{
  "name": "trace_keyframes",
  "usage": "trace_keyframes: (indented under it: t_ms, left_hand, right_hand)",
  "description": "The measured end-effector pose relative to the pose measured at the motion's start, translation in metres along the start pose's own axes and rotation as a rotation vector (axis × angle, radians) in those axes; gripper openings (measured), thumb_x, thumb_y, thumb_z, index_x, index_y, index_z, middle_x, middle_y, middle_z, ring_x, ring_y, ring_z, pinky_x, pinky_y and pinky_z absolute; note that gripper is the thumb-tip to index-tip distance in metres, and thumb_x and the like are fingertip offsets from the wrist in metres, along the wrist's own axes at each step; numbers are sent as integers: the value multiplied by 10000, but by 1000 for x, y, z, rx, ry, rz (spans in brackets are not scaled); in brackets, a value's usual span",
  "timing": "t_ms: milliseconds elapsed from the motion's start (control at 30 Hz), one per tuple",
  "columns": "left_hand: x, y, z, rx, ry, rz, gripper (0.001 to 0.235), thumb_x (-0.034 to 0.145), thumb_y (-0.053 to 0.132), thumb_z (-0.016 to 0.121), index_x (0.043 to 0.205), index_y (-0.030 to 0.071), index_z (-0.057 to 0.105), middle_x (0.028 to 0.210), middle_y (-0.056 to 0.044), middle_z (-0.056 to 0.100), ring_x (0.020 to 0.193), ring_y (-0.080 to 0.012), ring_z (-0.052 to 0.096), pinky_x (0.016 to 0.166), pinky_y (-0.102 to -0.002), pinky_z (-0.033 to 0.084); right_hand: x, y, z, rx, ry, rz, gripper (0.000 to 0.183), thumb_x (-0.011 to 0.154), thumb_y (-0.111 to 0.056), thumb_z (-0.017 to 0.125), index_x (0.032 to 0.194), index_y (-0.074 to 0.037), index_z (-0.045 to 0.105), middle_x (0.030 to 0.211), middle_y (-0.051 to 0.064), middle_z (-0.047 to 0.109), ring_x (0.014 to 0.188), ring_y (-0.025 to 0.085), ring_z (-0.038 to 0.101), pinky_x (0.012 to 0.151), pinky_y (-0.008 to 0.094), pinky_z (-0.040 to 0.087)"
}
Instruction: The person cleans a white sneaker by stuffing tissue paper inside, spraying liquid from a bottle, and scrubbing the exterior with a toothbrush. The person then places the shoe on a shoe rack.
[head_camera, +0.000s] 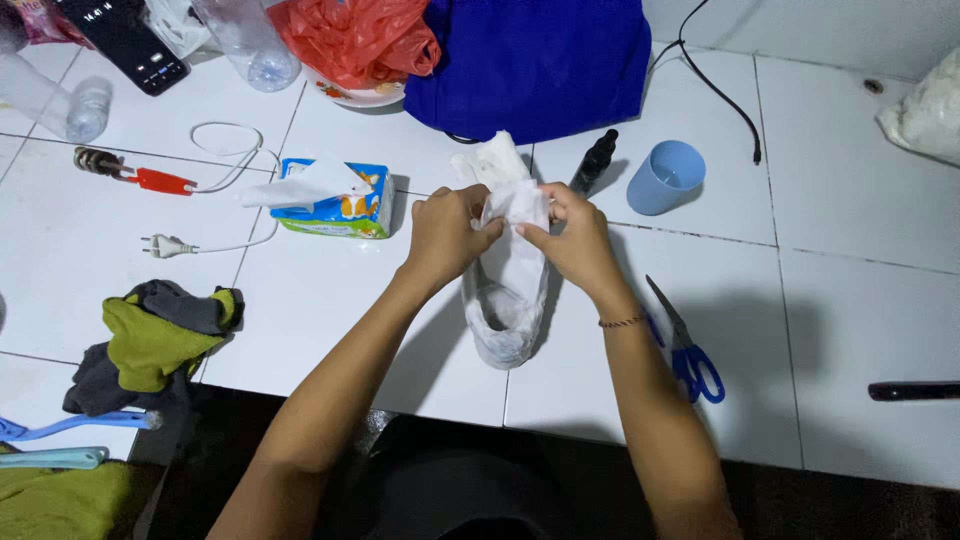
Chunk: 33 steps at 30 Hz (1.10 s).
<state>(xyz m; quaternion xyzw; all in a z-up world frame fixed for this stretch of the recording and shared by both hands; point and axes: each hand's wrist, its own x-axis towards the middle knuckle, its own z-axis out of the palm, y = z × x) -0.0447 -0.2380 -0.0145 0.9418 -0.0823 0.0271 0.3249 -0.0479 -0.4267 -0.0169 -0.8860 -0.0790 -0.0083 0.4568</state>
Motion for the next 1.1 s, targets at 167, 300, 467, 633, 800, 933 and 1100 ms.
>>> trace_keyframes:
  t_ms: [167,300,467,633,800,933,1100]
  left_hand:
    - [16,0,5,129,38,24,206,821,257,775,968,124,717,755,-52,696,872,-310,670,809,-483,446]
    - [30,-13,17,141,-8,33,244,829,228,764,1046,121,735,798,-57,721,916,-313,666,840,-510,439]
    - [33,-17,25,161,-41,19,259,811,222,785,1047,124,744,821,-65,718,948,-317,646,854,-517,430]
    - [29,-7,13,177,-57,30,291,788,233,808,1056,137,753,869,-76,707,990,-321,614,876,-518,411]
    - [16,-3,-10,-89,44,64,434,804,446,780,1040,87,721,872,-116,688,942,-338,598,851,-509,414]
    - [7,-7,-25,-166,137,66,426,868,489,738,1009,88,708,812,-106,659,892,-327,594,821,-473,425]
    - [-1,-27,-15,-205,209,41,355,902,546,688,971,200,723,766,-23,670,857,-253,602,841,-408,452]
  right_hand:
    - [6,-7,-6,-171,113,-163,470,773,-139,822,1197,-94,626,944,166,715,909,349,699,819,457,543]
    - [-15,11,22,-531,135,-262,81,868,-140,681,944,-160,697,772,76,659,807,294,678,733,390,555]
    - [-17,22,69,-520,-291,-215,224,868,-43,563,1026,-47,721,898,137,687,892,316,694,752,396,565]
    - [-3,14,77,-510,-528,-11,262,885,20,496,1050,125,671,984,294,659,929,389,674,697,448,584]
    - [9,40,99,-558,-555,37,264,881,-44,565,1034,128,694,949,329,678,916,416,692,670,467,601]
    - [13,-44,62,-558,-482,139,304,921,-60,568,1152,119,650,962,295,676,916,385,707,664,467,610]
    - [17,-56,61,-333,-456,333,390,963,2,410,1259,237,504,1126,430,610,1059,491,644,820,561,570]
